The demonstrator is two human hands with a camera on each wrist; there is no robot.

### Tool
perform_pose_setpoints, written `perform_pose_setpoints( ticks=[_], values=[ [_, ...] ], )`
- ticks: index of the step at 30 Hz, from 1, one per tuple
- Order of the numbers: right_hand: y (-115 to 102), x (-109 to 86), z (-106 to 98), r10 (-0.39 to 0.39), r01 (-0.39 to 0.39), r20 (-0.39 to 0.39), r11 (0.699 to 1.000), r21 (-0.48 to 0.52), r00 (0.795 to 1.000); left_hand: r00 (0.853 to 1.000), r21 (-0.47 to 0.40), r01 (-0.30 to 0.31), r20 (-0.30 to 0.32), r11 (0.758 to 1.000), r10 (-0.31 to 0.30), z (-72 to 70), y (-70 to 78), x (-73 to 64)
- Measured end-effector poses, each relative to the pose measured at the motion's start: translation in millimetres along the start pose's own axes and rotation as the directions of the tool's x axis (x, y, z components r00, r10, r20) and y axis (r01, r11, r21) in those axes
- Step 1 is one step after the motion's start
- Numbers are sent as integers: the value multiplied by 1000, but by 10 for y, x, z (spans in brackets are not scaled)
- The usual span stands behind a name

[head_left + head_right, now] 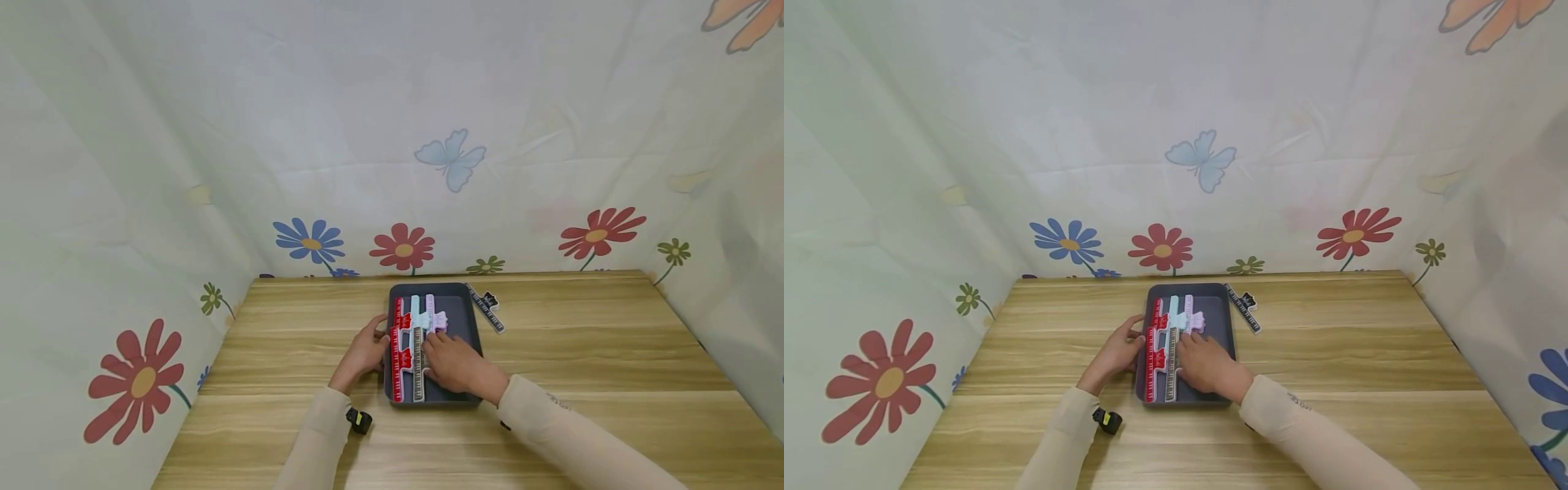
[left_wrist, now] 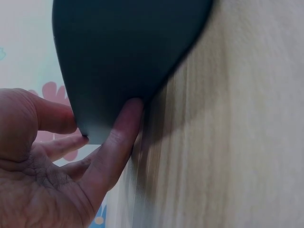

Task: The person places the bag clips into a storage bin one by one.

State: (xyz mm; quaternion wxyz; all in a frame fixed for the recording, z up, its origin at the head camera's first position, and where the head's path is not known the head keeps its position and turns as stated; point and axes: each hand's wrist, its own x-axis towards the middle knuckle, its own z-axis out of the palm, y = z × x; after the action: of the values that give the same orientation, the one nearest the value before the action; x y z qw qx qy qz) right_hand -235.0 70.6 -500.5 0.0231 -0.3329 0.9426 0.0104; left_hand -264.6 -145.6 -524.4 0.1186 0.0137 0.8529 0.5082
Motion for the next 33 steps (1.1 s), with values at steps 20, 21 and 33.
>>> perform_pose_setpoints(
  ticks=[20, 21, 33],
  values=[
    [54, -45, -49, 14, -16, 20, 997, 82, 1000, 1000, 1, 3, -8, 1000, -3, 11, 18, -17],
    [63, -53, -53, 13, -14, 10, 995, 94, 1000, 1000, 2, 5, -7, 1000, -5, 13, 16, -16],
    [237, -183, -219, 9, 18, -143, 983, 184, 990, 1000, 1, 10, -8, 1000, -10, 12, 34, -22]
  ],
)
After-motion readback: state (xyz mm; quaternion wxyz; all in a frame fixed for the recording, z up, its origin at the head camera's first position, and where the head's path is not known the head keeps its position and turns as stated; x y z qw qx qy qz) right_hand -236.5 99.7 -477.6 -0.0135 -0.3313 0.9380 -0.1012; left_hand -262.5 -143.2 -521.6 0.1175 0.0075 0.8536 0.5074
